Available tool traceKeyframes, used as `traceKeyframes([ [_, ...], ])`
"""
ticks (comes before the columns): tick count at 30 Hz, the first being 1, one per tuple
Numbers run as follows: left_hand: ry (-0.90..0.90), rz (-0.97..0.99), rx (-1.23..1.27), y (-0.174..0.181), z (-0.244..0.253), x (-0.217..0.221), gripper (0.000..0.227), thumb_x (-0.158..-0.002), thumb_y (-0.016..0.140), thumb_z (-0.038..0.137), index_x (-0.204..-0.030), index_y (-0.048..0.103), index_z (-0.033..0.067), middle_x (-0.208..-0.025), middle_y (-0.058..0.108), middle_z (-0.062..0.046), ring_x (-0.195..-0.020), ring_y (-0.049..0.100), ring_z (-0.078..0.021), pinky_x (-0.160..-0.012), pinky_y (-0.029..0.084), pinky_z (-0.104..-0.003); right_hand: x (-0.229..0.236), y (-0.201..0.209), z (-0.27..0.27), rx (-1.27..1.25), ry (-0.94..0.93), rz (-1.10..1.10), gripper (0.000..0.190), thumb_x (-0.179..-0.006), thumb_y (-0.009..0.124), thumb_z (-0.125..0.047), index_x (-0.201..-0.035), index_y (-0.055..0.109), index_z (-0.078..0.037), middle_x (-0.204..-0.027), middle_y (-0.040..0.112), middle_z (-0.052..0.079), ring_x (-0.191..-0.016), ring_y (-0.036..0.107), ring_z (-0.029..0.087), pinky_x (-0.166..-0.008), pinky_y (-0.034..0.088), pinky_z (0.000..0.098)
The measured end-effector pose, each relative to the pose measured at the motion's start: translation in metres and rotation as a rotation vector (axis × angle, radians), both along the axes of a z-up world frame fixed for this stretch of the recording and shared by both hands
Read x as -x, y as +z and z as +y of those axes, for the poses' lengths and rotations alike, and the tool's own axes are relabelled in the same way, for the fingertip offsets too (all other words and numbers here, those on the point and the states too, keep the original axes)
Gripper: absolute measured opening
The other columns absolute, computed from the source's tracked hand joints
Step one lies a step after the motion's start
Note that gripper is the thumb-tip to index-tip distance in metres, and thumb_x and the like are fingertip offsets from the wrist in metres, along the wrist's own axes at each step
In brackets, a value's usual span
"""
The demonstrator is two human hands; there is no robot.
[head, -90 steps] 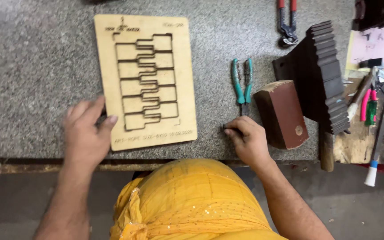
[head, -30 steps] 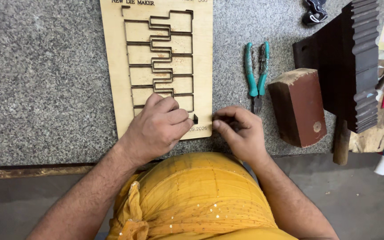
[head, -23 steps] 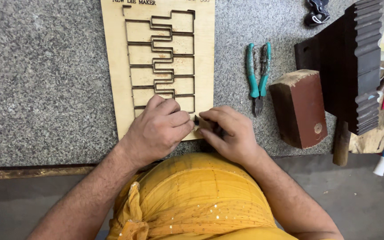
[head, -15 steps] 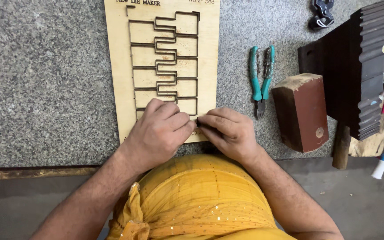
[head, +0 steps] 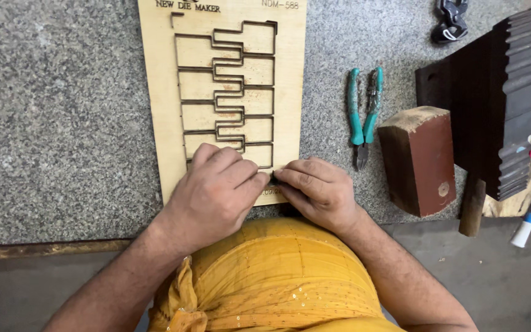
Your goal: The person assembles small metal pieces into a wooden jig using a hammer and a wooden block. They repeatedly tap the pieces into place, then use pliers to adjust and secure them within the jig's slots.
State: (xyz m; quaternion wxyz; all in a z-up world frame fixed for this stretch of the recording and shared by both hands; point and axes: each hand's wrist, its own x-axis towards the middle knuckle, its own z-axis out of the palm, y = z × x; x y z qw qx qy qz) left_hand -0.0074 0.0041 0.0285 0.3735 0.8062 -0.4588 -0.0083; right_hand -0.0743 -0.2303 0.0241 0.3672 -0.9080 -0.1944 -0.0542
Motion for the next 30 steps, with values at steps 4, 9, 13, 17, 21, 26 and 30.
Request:
traceKeyframes([
  [4,-0.039,-0.016,0.003,0.001,-0.01,-0.001,0.011,-0.088,0.065,0.01,-0.096,0.072,0.0057,-0.087,0.061,-0.001,-0.09,0.058,-0.0213,-0.088,0.042,-0.041,0.0,0.001,0.0,-0.014,0.003,-0.002,0.034,-0.079,0.083,-0.001,-0.11,0.072,-0.004,-0.104,0.072,0.011,-0.086,0.071,0.025,-0.073,0.059,0.0352],
  [9,-0.084,0.072,0.134,0.014,-0.021,0.001,0.012,-0.083,0.073,0.014,-0.092,0.071,0.0062,-0.099,0.067,-0.007,-0.101,0.061,-0.0273,-0.091,0.044,-0.044,0.011,0.014,-0.007,-0.142,-0.044,-0.015,0.029,-0.082,0.083,-0.001,-0.108,0.072,-0.005,-0.1,0.072,0.011,-0.086,0.072,0.025,-0.074,0.059,0.0348],
  [13,-0.145,0.35,0.306,0.019,-0.04,0.013,0.02,-0.083,0.081,0.013,-0.097,0.07,0.006,-0.114,0.07,-0.011,-0.109,0.066,-0.0294,-0.092,0.054,-0.039,0.033,0.03,-0.025,-0.3,-0.077,-0.017,0.028,-0.082,0.082,0.0,-0.108,0.071,-0.004,-0.099,0.073,0.011,-0.085,0.074,0.023,-0.074,0.059,0.033],
  [17,-0.124,0.899,0.409,0.023,-0.068,0.037,0.028,-0.084,0.084,0.008,-0.109,0.073,0.0041,-0.106,0.077,-0.009,-0.095,0.077,-0.0183,-0.084,0.063,-0.032,0.06,0.042,-0.048,-0.47,-0.104,-0.027,0.031,-0.082,0.083,0.002,-0.11,0.072,-0.002,-0.095,0.072,0.011,-0.082,0.072,0.02,-0.071,0.057,0.0318],
  [21,-0.198,1.17,0.528,0.033,-0.106,0.055,0.037,-0.083,0.082,0.007,-0.118,0.071,0.0011,-0.108,0.074,-0.01,-0.097,0.074,-0.0149,-0.085,0.062,-0.03,0.088,0.048,-0.073,-0.523,-0.194,-0.068,0.033,-0.083,0.083,0.002,-0.114,0.072,-0.002,-0.092,0.072,0.009,-0.08,0.071,0.017,-0.069,0.057,0.0298],
  [26,-0.074,0.709,0.316,0.055,-0.162,0.069,0.035,-0.076,0.088,0.013,-0.108,0.077,0.0011,-0.097,0.077,-0.008,-0.082,0.074,-0.0145,-0.071,0.061,-0.029,0.143,0.049,-0.141,-0.453,-0.549,-0.121,0.043,-0.084,0.085,-0.006,-0.123,0.066,-0.001,-0.096,0.072,0.006,-0.084,0.069,0.011,-0.071,0.058,0.027],
  [30,0.035,0.424,0.288,0.069,-0.218,0.081,0.033,-0.078,0.087,0.013,-0.106,0.075,0.0009,-0.101,0.075,-0.012,-0.086,0.073,-0.0222,-0.072,0.059,-0.032,0.172,0.039,-0.239,-0.118,-0.933,-0.192,0.027,-0.091,0.082,-0.009,-0.115,0.072,-0.003,-0.097,0.072,0.007,-0.077,0.067,0.013,-0.072,0.054,0.0283],
])
